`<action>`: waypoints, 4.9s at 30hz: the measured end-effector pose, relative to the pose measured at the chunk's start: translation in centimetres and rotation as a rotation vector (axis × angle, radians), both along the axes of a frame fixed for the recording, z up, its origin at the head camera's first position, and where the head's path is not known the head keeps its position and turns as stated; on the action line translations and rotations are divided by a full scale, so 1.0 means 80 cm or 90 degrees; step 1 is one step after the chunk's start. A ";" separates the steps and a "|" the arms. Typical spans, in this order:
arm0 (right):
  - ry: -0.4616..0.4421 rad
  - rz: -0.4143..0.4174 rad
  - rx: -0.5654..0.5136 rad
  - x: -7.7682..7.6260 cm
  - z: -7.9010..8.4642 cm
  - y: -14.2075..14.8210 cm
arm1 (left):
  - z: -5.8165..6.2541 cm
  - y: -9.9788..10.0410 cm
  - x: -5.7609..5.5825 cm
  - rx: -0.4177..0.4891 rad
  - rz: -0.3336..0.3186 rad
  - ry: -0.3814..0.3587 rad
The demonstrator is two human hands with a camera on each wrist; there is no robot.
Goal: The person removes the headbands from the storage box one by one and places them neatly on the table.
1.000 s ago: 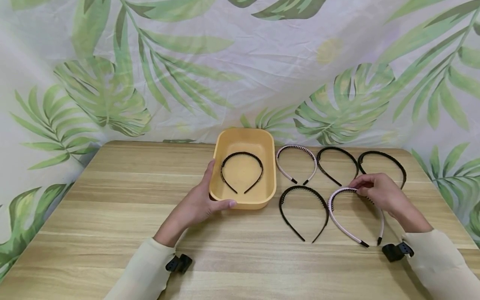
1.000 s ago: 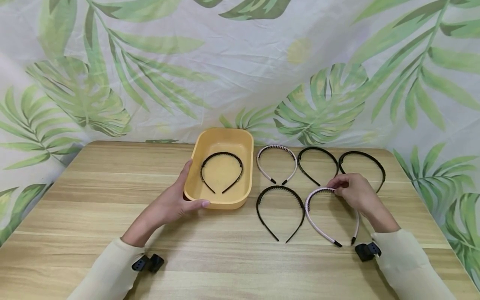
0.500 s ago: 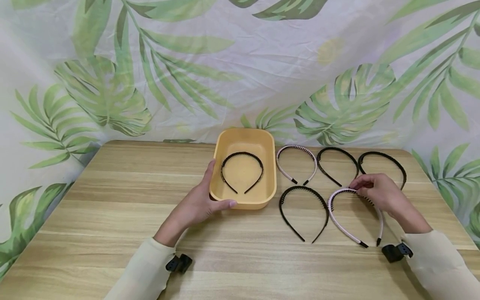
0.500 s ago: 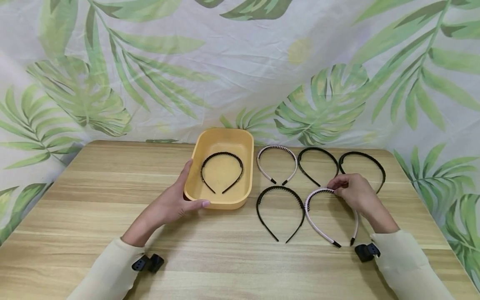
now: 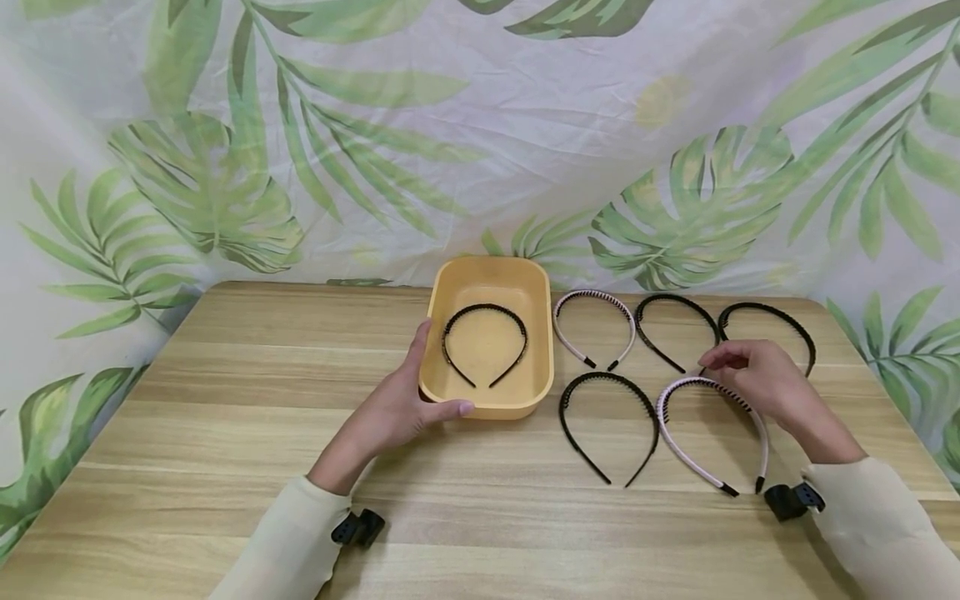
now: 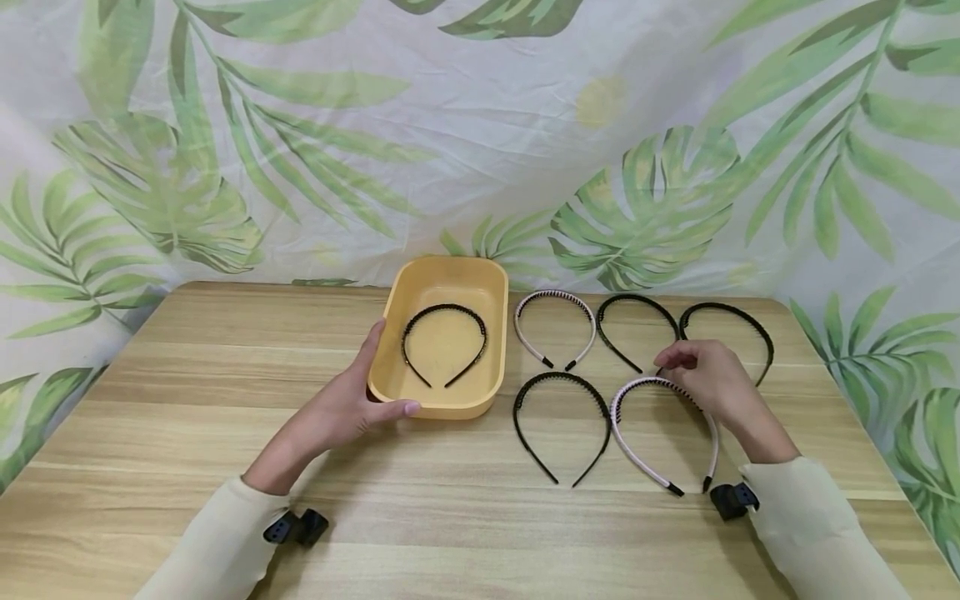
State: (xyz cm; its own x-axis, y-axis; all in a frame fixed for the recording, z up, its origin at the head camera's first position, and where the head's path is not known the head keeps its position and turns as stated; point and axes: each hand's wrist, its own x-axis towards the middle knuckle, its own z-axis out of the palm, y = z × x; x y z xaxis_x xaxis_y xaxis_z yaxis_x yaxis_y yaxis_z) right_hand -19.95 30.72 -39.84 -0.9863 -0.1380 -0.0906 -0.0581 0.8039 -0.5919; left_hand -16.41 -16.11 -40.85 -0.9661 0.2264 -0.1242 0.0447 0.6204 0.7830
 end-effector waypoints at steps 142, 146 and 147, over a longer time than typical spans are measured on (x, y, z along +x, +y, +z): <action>-0.031 0.324 -0.154 -0.157 0.021 -0.306 | -0.004 -0.001 -0.002 0.006 -0.012 0.016; -0.030 0.324 -0.137 -0.160 0.019 -0.308 | -0.003 -0.001 -0.002 0.003 -0.013 0.015; -0.027 0.325 -0.132 -0.160 0.018 -0.308 | -0.003 -0.001 -0.002 0.002 -0.013 0.014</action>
State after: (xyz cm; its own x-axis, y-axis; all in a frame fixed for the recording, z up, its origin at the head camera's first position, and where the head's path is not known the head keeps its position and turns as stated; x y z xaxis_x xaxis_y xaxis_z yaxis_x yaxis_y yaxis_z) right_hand -32.79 6.04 -38.37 -0.7853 -0.6171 -0.0494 -0.3823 0.5463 -0.7453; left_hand -16.55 -16.18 -41.05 -0.9638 0.2464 -0.1017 0.0752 0.6173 0.7831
